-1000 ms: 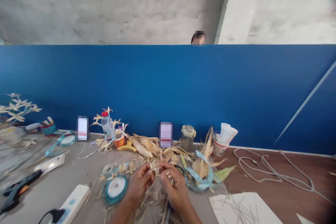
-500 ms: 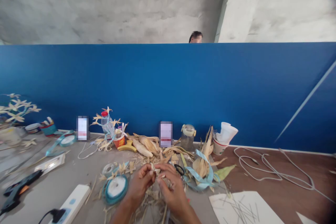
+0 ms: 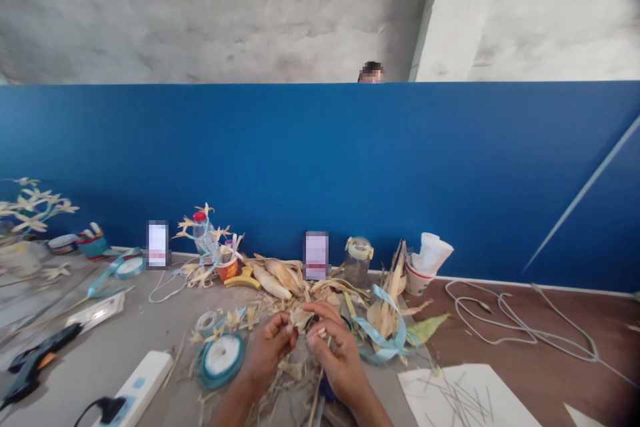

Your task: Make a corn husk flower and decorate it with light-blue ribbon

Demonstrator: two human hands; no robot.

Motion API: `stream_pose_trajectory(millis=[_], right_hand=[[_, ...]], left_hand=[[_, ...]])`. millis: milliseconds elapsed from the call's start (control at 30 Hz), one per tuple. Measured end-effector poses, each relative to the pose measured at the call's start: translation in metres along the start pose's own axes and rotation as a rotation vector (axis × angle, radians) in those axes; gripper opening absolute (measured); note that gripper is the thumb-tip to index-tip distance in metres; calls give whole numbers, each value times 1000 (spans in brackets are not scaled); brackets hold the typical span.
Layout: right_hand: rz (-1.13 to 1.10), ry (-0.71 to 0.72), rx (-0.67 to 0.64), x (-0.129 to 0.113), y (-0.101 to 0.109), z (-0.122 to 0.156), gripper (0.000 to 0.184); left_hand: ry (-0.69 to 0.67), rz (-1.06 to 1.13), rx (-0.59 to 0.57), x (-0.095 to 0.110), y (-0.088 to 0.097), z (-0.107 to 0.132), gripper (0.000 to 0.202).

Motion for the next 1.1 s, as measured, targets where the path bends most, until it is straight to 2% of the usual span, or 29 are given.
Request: stream_pose_trajectory(millis=[200,367,533,600,733,800,1100], right_hand=[[148,102,-142,-10,-12,1,13],[229,159,-162,-10,-13,1,15],[282,190,-187,-11,-13,3,20],[270,181,-168,-11,-11,2,19],[205,113,-11,-6,-1,2,13],[205,103,19,-5,1,3,12],[273,216,-146,-11,-13,7,17]], left_hand=[[3,-22,-61,-5,0,0,34],[16,-92,-64,-11,1,-2,35],[30,-99,-55,-9,-2,-1,35],[15,-75,-31,-5,-1,-2,35],[-43,-37,44,1,4,-5,37],[-62,-36,66,2,6,-6,38],[-64,-16,67,1,4,-4,34]])
Point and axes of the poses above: each hand's wrist, its own z-axis away from the middle knuckle, its own y-axis out of the back of the hand, x = y × z, the point moved 4 cm from there along -z, towards the middle knuckle, and after that the axes turned 6 degrees about x, right-handed, at the moved point
